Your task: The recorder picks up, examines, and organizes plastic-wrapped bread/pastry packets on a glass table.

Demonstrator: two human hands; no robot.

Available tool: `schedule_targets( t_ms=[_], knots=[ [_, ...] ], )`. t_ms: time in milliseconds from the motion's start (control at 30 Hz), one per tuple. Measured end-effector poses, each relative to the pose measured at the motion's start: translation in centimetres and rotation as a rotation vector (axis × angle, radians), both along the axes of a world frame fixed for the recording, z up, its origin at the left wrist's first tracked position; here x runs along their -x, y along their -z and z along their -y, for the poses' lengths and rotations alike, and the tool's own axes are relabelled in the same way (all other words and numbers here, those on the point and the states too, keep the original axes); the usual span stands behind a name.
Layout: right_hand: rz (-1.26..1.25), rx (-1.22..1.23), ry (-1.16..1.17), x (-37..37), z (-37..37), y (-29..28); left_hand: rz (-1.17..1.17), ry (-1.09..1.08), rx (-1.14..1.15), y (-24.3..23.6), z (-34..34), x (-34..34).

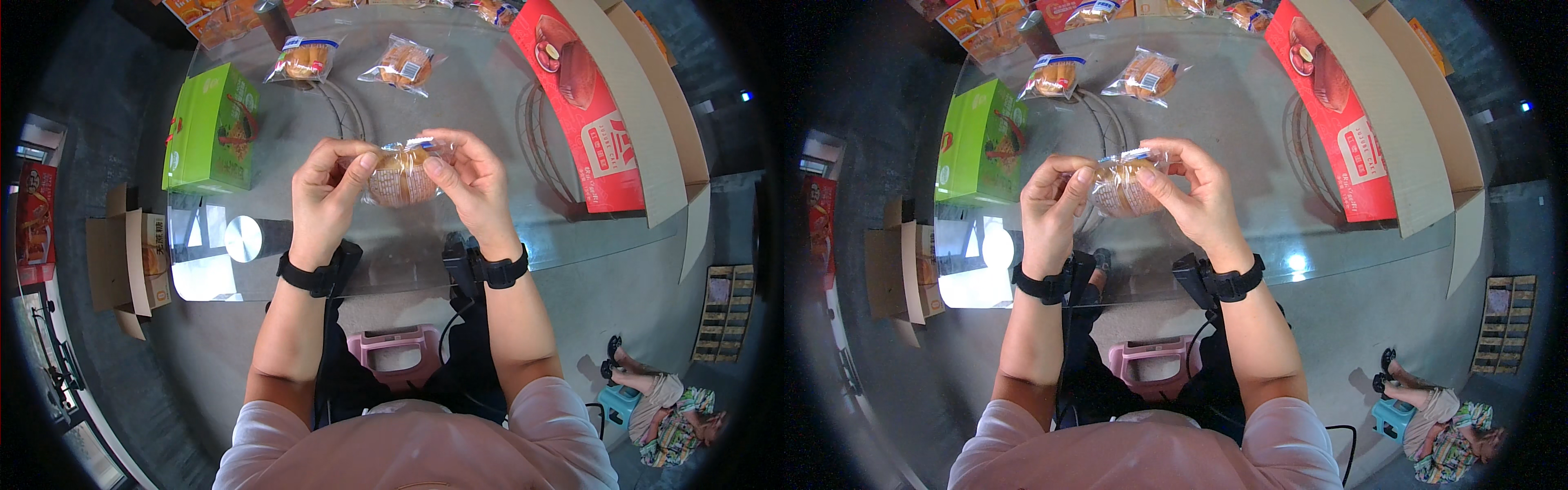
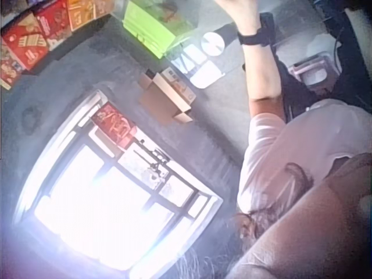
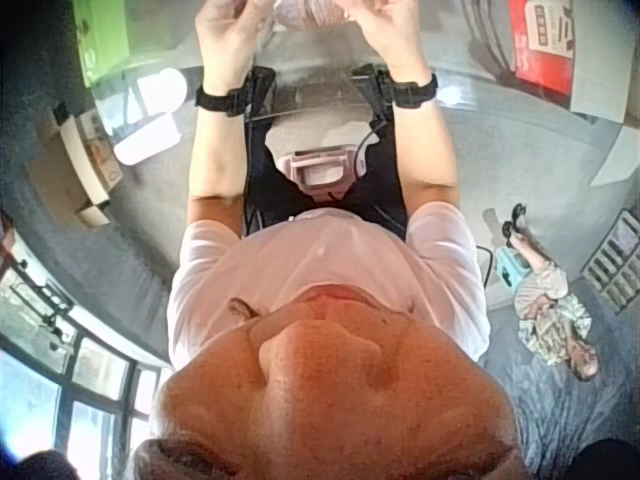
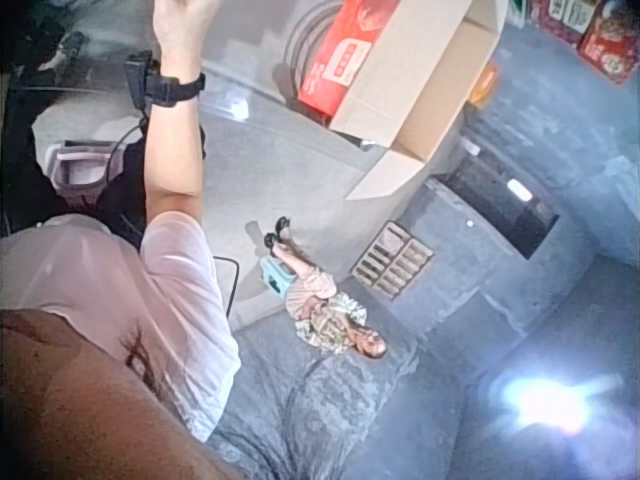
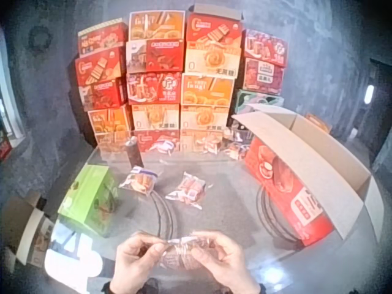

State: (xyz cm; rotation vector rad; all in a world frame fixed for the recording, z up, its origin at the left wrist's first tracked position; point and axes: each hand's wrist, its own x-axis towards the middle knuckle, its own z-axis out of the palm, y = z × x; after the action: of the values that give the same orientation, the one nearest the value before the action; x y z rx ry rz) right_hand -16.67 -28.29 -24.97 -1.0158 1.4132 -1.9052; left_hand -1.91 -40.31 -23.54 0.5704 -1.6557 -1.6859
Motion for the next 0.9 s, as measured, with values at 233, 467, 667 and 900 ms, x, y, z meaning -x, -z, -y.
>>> schedule_targets(
  t_ms=[233,467,667,900],
  knots=[
    [0.028,-0.020,0.081,0.0,-0.1,-0.4,0.032,0.001,-0.003,0.3,-0.2,0.3],
    [0.034,-0.027,0.128,0.2,-0.1,-0.1,0.075,0.068,-0.204,-0.5,0.4,0.4],
    [0.302,-0.023,0.173,1.3,-0.2,0.5,0.122,0.133,0.019,0.0,1.2,0.1],
    [0.612,-0.052,0.124,1.6,-0.3,1.1,0.134,0.195,0.547,0.3,1.0,0.2]
  ],
)
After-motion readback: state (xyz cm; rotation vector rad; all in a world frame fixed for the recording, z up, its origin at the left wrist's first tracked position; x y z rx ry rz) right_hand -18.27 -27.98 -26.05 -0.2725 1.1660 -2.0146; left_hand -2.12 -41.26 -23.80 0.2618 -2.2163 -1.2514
